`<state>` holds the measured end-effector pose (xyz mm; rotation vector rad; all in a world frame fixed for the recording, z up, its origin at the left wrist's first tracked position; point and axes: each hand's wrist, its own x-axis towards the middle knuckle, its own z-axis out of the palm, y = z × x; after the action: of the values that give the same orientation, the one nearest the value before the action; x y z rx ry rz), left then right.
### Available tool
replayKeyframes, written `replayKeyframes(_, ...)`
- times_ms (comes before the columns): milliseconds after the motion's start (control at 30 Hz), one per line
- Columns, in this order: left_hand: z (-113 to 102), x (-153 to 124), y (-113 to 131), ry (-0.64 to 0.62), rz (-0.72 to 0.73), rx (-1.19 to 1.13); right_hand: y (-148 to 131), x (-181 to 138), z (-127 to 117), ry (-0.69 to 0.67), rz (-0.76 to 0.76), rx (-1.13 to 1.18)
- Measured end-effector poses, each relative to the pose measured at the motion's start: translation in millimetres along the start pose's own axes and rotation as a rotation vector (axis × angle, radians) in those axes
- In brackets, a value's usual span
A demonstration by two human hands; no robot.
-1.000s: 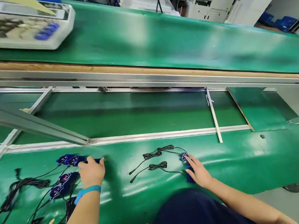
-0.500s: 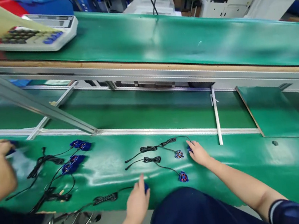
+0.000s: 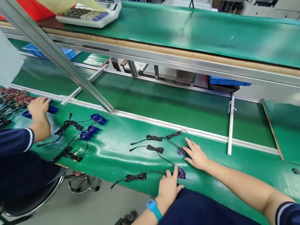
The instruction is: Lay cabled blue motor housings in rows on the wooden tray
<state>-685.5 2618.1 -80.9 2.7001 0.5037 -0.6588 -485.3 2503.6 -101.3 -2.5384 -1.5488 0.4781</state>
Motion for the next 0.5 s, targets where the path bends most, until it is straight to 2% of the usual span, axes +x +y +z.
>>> replayKeyframes(100, 1, 3, 10, 0.011, -0.062, 0.034, -1, -5, 7, 0.031, 0.001, 0.019)
replayKeyframes(267, 2, 16, 18, 0.005, -0.081, 0.076, -3, -2, 11, 0.059, 0.010, 0.031)
replayKeyframes(500, 9, 19, 14, 0.071, -0.032, 0.035, -8, 2, 12, -0.066, 0.077, -0.017)
